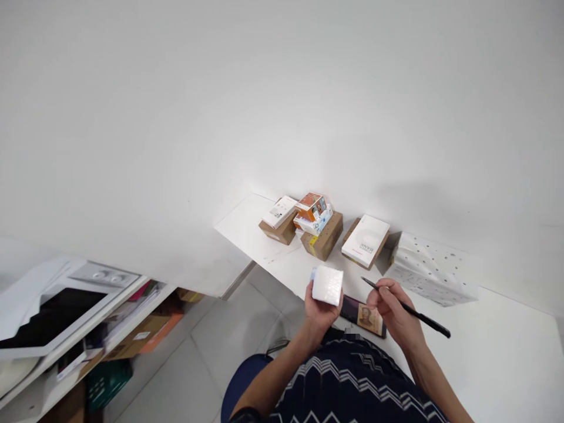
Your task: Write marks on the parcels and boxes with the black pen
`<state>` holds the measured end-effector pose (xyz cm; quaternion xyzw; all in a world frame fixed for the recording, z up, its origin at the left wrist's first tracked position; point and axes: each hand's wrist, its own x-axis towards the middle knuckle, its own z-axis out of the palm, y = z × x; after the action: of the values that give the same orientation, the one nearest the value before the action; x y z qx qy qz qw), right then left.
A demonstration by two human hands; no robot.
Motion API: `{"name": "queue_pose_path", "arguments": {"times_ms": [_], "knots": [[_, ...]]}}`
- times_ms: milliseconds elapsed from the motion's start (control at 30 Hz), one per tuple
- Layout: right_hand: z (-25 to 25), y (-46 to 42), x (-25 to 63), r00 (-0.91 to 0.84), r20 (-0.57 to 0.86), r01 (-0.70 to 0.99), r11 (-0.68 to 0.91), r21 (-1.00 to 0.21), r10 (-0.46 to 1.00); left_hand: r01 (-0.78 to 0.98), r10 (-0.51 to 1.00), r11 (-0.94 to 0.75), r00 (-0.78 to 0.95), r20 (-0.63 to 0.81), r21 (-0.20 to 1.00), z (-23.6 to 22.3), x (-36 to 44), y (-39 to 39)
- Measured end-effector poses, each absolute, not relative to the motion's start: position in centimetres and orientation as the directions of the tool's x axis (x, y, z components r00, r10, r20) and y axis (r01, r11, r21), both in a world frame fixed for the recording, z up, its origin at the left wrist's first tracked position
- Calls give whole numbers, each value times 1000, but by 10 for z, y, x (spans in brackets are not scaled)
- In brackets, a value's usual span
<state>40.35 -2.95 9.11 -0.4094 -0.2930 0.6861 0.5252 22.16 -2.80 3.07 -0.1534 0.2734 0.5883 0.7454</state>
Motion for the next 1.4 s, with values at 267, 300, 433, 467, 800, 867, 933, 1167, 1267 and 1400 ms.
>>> {"name": "queue_pose_path", "arguments": {"times_ms": [267,300,433,467,800,867,933,1167,1267,1400], "knots": [[93,-33,376,-103,-139,-115,-151,-982,985,-940,779,342,274,-564,16,46,230,-30],[92,-32,372,-109,-125,-71,-133,-989,986,-944,781,330,264,-566,16,46,231,-31],[92,-30,357,-114,-58,90,-48,-995,992,-941,774,337,250,-581,43,41,235,-33],[93,-30,354,-109,-49,114,-36,-993,993,-937,775,345,249,-581,60,39,236,-33],[93,-27,349,-50,21,184,30,-982,999,-946,777,319,232,-586,48,39,238,-33],[89,-26,349,-66,40,213,53,-976,997,-946,774,322,235,-588,45,40,238,-32],[86,-26,349,-98,61,260,84,-962,993,-942,771,331,238,-590,52,42,239,-32],[79,-25,351,-149,99,329,143,-933,984,-943,755,332,247,-608,29,45,239,-31],[79,-24,352,-143,106,315,147,-938,984,-945,746,324,235,-623,32,45,239,-30],[77,-23,353,-146,81,291,121,-949,986,-948,752,315,225,-620,38,48,239,-30]]}}
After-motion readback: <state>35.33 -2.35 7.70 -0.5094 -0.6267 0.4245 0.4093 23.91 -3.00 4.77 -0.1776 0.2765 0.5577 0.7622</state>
